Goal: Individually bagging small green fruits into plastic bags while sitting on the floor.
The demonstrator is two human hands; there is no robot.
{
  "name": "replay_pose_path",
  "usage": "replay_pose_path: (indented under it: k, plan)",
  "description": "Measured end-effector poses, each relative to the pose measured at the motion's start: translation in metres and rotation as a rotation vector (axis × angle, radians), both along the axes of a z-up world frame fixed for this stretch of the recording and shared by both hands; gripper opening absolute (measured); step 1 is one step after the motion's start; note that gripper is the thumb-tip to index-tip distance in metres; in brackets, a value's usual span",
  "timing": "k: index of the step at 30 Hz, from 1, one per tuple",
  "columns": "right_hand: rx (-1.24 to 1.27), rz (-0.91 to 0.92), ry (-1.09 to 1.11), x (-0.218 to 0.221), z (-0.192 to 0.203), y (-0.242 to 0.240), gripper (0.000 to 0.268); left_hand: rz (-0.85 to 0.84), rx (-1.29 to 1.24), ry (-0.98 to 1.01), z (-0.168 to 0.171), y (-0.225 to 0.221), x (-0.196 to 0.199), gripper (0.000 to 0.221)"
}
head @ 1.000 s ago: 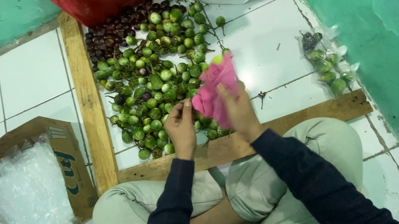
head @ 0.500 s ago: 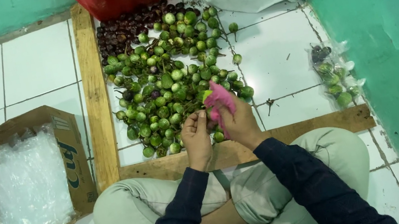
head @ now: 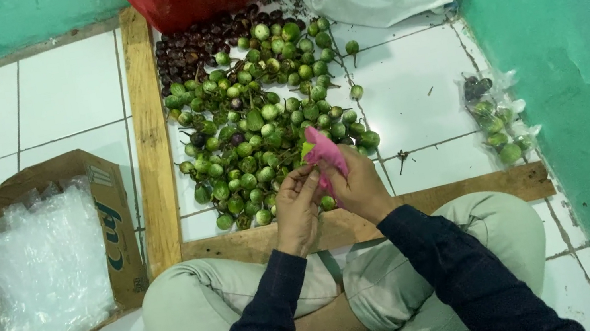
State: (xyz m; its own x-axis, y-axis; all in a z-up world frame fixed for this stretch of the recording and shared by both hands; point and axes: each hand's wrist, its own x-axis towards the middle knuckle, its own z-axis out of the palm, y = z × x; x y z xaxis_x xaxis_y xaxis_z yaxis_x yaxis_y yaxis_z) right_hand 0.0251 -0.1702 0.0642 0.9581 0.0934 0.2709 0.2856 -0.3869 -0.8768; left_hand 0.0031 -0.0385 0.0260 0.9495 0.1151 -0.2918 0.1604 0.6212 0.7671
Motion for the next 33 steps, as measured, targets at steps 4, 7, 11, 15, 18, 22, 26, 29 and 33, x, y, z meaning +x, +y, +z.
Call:
replay_pose_path:
  k: [4, 7, 11, 15, 18, 22, 26, 29, 33]
  plan:
    - [0.273, -0.007, 0.279, -0.019, 0.109, 0.010, 0.037, -0.012, 0.156, -0.113, 0.022, 0.003, -0.005, 0.024]
    - [0.498, 0.017, 0.428, -0.008, 0.080, 0.000, 0.047, -0.025, 0.338, -0.193, 0.020, 0.014, -0.005, 0.032]
    - [0.338, -0.002, 0.473, -0.020, 0.090, 0.010, 0.055, -0.023, 0.462, -0.296, 0.037, 0.018, -0.011, 0.035]
    - [0.206, 0.174, 0.346, -0.020, 0.080, 0.024, 0.037, 0.009, 0.587, -0.440, 0.060, 0.016, -0.018, 0.040]
    - [0.055, 0.088, 0.228, -0.014, 0.055, 0.020, 0.035, -0.017, 0.558, -0.482, 0.040, 0.018, -0.017, 0.042]
    - [0.074, 0.088, 0.173, -0.009, 0.042, 0.008, 0.039, -0.006, 0.551, -0.502, 0.038, 0.017, -0.014, 0.041]
    - [0.155, 0.066, 0.203, -0.012, 0.044, 0.012, 0.033, 0.000, 0.376, -0.374, 0.014, 0.017, -0.010, 0.032]
    - [0.212, 0.063, 0.238, -0.020, 0.073, 0.022, 0.037, 0.021, 0.199, -0.261, 0.004, 0.022, -0.004, 0.028]
    - [0.096, 0.007, 0.205, -0.033, 0.097, 0.032, 0.042, 0.065, -0.058, -0.127, 0.006, 0.019, 0.000, 0.021]
